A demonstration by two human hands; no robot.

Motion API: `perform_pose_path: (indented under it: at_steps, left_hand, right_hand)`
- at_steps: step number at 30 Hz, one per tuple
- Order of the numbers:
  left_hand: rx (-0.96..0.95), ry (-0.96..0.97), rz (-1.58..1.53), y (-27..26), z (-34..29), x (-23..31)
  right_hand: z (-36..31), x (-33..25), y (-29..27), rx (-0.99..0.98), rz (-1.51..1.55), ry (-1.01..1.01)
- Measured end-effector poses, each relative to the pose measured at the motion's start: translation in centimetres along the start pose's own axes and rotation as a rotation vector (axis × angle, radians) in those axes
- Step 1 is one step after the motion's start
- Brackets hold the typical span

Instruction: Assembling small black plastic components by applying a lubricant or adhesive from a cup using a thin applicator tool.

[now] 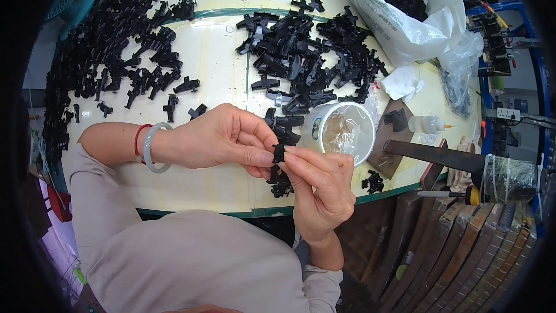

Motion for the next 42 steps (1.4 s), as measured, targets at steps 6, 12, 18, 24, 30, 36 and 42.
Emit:
perform_pose_path:
  at_steps: [6, 12, 18, 24, 30, 36, 42]
  left_hand:
    - [0.002, 0.038, 0.015, -0.2, 0.0, 0.2]
    - [0.095, 0.006, 0.148, -1.0, -0.4, 2.3]
    - [0.397, -0.078, 0.703, -6.8, -3.8, 4.1]
    - [0.629, 0.179, 1.164, -7.4, -7.5, 7.9]
    - [0.701, 0.908, 1.871, 0.0, -9.6, 8.7]
    - [0.552, 0.844, 2.056, -1.7, -6.7, 4.7]
    - [0.770, 0.900, 2.050, -6.2, -8.0, 8.8]
  right_hand:
    - [-0.3, -0.2, 0.1, -0.010, 0.003, -0.004]
    - [-0.3, -1.8, -2.1, 0.080, -0.090, -0.019]
    - [-3.2, -2.0, 1.2, -0.149, -0.283, -0.182]
    - [-4.3, -0.6, 5.0, -0.306, -0.503, -0.165]
    - [-3.6, -2.0, 2.8, -0.144, -0.341, -0.182]
    - [-5.0, -0.3, 0.3, -0.047, 0.035, 0.005]
    - [-5.1, 1.1, -0.4, -0.038, -0.026, 0.078]
Point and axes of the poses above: each hand's wrist, its own z-axis towards the middle knuckle, its own y-axis out of the palm, x = y × z, the point moved 10 cm from there along z, towards the middle knuckle, and after that the axes turned 12 degrees about -z, right-handed, at the moved point
